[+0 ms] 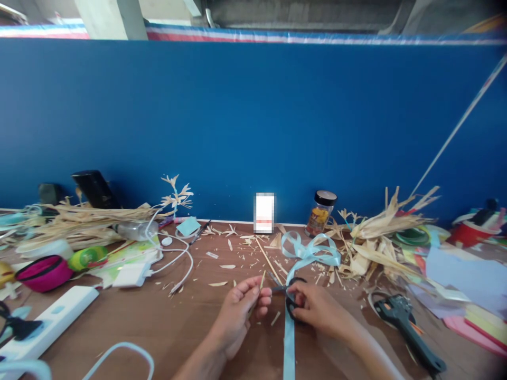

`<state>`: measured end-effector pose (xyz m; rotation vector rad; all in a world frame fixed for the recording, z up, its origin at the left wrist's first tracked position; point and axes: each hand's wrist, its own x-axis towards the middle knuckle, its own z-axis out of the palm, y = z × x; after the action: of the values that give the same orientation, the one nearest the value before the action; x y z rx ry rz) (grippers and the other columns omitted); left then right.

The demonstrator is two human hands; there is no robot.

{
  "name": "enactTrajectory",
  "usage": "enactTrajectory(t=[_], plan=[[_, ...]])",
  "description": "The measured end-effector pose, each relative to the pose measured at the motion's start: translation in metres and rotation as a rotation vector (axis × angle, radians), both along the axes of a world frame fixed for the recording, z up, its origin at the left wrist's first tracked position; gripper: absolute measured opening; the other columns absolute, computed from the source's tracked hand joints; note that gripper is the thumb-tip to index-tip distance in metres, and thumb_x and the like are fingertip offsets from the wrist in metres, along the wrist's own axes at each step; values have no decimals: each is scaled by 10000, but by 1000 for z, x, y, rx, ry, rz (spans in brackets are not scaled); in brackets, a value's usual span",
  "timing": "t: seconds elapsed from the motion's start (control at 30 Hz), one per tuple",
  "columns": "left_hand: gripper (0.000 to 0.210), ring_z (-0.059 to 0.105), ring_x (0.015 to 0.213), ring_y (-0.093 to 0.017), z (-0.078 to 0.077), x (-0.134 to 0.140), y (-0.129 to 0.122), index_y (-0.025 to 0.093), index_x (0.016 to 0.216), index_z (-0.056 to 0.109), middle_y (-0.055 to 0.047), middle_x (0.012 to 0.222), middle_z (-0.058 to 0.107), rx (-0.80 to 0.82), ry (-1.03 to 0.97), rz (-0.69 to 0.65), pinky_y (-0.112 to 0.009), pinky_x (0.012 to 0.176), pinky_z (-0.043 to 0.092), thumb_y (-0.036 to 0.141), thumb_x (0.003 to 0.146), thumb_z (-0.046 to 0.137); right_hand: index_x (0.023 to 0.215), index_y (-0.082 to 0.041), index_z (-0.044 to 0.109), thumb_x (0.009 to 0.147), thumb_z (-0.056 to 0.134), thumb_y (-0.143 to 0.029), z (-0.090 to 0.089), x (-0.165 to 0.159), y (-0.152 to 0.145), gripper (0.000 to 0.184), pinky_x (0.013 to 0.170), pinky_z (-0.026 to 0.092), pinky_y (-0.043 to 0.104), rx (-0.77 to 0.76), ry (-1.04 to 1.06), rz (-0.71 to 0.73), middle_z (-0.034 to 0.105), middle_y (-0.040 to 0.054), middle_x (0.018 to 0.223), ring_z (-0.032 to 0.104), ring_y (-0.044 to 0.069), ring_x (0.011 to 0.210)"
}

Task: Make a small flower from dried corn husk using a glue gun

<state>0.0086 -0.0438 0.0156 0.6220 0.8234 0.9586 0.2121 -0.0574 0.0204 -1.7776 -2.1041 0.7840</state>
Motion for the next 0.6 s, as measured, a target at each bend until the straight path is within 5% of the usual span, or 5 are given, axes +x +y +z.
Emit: enactTrajectory(t=[0.17, 0.23, 0.6], plan=[[280, 621, 675, -93, -1, -3, 3, 153, 1023, 517, -76, 867, 657, -71, -64, -20, -184, 584, 513, 158, 756, 600, 701, -221, 596, 674, 592, -252, 2, 4, 0, 41, 499, 233, 212, 41, -183, -95, 601, -24, 629, 534, 134, 592], [292, 624, 675, -92, -2, -5, 4, 158, 1029, 510, -67, 866, 654, -99, -98, -45, -184, 585, 517, 156, 753, 604, 671, -224, 603, 740, 532, -286, 4, 4, -1, 117, 514, 241, 217, 68, -190, -44, 610, -14, 643, 548, 138, 614], [218, 609, 596, -71, -6, -4, 4, 125, 929, 557, -46, 783, 647, -71, -144, -83, -167, 561, 517, 91, 725, 624, 744, -247, 624, 660, 599, -198, 4, 0, -4, 100, 528, 239, 213, 71, -154, -42, 621, -29, 658, 551, 135, 635]])
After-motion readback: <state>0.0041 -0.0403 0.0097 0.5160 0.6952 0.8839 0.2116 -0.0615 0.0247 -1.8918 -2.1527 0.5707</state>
